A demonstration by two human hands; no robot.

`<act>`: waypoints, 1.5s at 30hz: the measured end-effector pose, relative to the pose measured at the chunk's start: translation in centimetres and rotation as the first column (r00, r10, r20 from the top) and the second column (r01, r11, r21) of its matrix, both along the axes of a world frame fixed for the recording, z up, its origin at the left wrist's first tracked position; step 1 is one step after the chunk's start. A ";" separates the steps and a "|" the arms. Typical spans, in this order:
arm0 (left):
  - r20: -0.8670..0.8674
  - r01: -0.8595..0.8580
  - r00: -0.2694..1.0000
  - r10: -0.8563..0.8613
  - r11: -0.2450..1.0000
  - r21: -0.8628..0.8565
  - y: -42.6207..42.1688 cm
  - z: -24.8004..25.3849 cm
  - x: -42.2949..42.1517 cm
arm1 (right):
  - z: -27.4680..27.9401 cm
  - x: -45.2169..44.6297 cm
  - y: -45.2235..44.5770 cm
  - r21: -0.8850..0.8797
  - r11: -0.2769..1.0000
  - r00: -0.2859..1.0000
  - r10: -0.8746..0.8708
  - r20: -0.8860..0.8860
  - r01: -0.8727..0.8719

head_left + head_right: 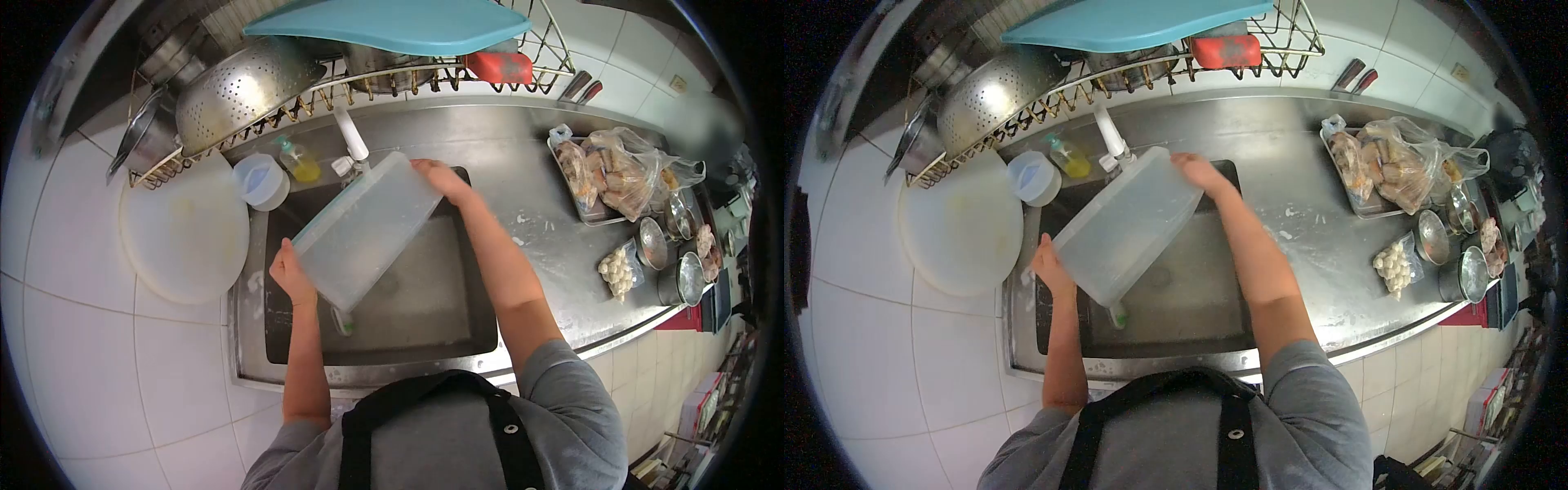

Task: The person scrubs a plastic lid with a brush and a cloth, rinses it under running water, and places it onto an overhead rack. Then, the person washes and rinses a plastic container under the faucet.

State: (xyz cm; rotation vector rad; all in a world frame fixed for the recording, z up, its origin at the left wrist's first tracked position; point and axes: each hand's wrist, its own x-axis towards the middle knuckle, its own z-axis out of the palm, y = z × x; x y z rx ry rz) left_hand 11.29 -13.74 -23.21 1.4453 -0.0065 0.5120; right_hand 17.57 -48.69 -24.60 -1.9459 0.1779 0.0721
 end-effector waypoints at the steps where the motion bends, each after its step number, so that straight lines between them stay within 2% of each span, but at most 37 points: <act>1: -0.008 -0.003 1.000 0.003 1.000 -0.002 -0.7 0.5 -0.1 | 1.2 0.0 1.3 -0.270 0.962 0.998 -0.010 0.059 0.026; 2: -0.018 -0.005 1.000 0.005 1.000 -0.003 -1.3 0.9 -0.4 | 1.7 -0.9 3.5 -0.381 0.913 0.989 -0.137 0.050 0.146; 5: -0.006 -0.017 1.000 0.017 0.999 0.052 -2.5 1.7 -1.4 | -1.0 -2.5 9.6 -0.659 0.619 0.888 -0.152 0.433 0.427; 9: 0.003 -0.035 0.999 0.035 0.983 0.181 -2.1 0.8 -1.6 | -1.8 -7.7 15.8 -0.519 0.796 0.893 -0.058 0.447 0.312; 12: 0.000 -0.014 1.000 0.015 0.972 0.235 -1.6 0.0 -1.8 | 1.8 -11.8 17.9 -0.423 0.891 0.752 0.166 0.638 0.162; 14: -0.029 0.058 0.998 -0.052 0.971 0.230 -0.7 0.1 -2.5 | 2.2 -11.5 17.2 -0.542 0.833 0.676 0.335 0.656 0.113; 15: -0.044 0.096 0.995 -0.088 0.969 0.229 -0.2 0.7 -3.2 | 2.5 -11.1 16.5 -0.598 0.796 0.633 0.414 0.654 0.097; 17: -0.100 0.064 0.994 -0.051 0.989 0.131 0.2 2.9 -4.5 | 4.4 -8.8 12.3 -0.722 0.688 0.842 0.432 0.323 -0.076; 18: -0.131 0.054 0.990 -0.044 0.995 0.080 0.5 3.4 -5.0 | 5.2 -7.5 9.4 -0.751 0.637 0.905 0.405 0.134 -0.174; 20: -0.188 0.117 0.978 -0.092 0.985 0.126 5.0 0.8 -4.1 | 3.6 -5.0 3.0 -0.454 0.887 0.945 0.217 0.245 -0.086; 21: -0.277 0.131 0.949 -0.151 0.987 -0.088 4.5 1.8 -4.5 | 4.6 -4.2 0.2 -0.058 0.982 0.980 0.171 -0.101 -0.178; 22: -0.353 0.119 0.908 -0.224 0.948 -0.296 3.9 4.0 -5.3 | 4.9 -4.7 -1.4 0.058 0.972 0.973 0.228 -0.015 -0.227; 23: -0.409 0.079 0.859 -0.307 0.870 -0.487 3.4 5.1 -5.7 | 5.2 -5.2 -2.3 0.166 0.944 0.958 0.275 0.081 -0.285; 26: -0.314 0.203 0.789 -0.529 0.706 -0.679 2.3 4.8 -5.4 | 7.2 -6.1 -1.4 0.166 0.981 0.994 0.099 0.043 -0.105; 27: -0.397 0.232 0.774 -0.494 0.804 -0.548 3.4 2.6 -4.1 | 7.3 -6.1 -0.8 0.160 0.985 0.998 0.054 0.026 -0.058; 29: -0.549 0.290 0.745 -0.379 0.925 -0.245 6.5 -5.7 0.3 | 7.3 -6.2 0.2 0.150 0.988 0.999 -0.035 -0.013 0.037; 30: -0.550 0.379 0.774 -0.313 0.926 0.006 6.5 -8.7 1.5 | 5.9 -5.2 0.4 0.218 0.976 1.000 -0.027 0.007 0.025; 31: -0.533 0.438 0.808 -0.251 0.861 0.258 6.3 -10.2 2.7 | 5.8 -4.6 0.7 0.035 0.999 0.999 -0.041 -0.012 0.041; 33: -0.546 0.460 0.796 -0.260 0.846 0.268 3.1 -8.1 3.6 | 5.3 -3.7 2.1 -0.322 0.945 0.996 -0.079 -0.045 0.060; 35: -0.397 0.528 0.833 -0.385 0.767 0.365 -0.9 -3.5 4.0 | 1.3 -1.7 3.9 -0.521 0.832 0.977 -0.111 0.180 0.190; 36: -0.334 0.537 0.839 -0.430 0.755 0.376 -2.5 -3.0 4.9 | 0.0 -0.8 4.6 -0.598 0.756 0.950 -0.102 0.295 0.267; 37: -0.268 0.545 0.839 -0.475 0.744 0.387 -4.0 -2.5 5.7 | 0.1 -0.5 5.2 -0.622 0.738 0.959 -0.130 0.250 0.262; 39: -0.298 0.497 0.864 -0.407 0.583 0.643 -7.2 0.5 5.2 | 0.5 0.1 6.0 -0.668 0.699 0.967 -0.193 0.165 0.254; 41: -0.207 0.338 0.924 -0.320 0.436 0.834 -10.7 -2.2 4.6 | 0.3 1.6 5.6 -0.719 0.682 0.991 -0.075 0.110 0.132; 43: -0.032 0.045 0.975 -0.218 0.057 0.997 -14.9 -2.2 1.2 | 0.0 2.6 5.3 -0.715 0.695 0.994 -0.001 0.106 0.077; 45: 0.036 -0.019 0.955 -0.296 0.062 0.998 -18.3 -3.7 -1.1 | -0.2 3.2 5.3 -0.657 0.749 0.987 0.027 0.160 0.086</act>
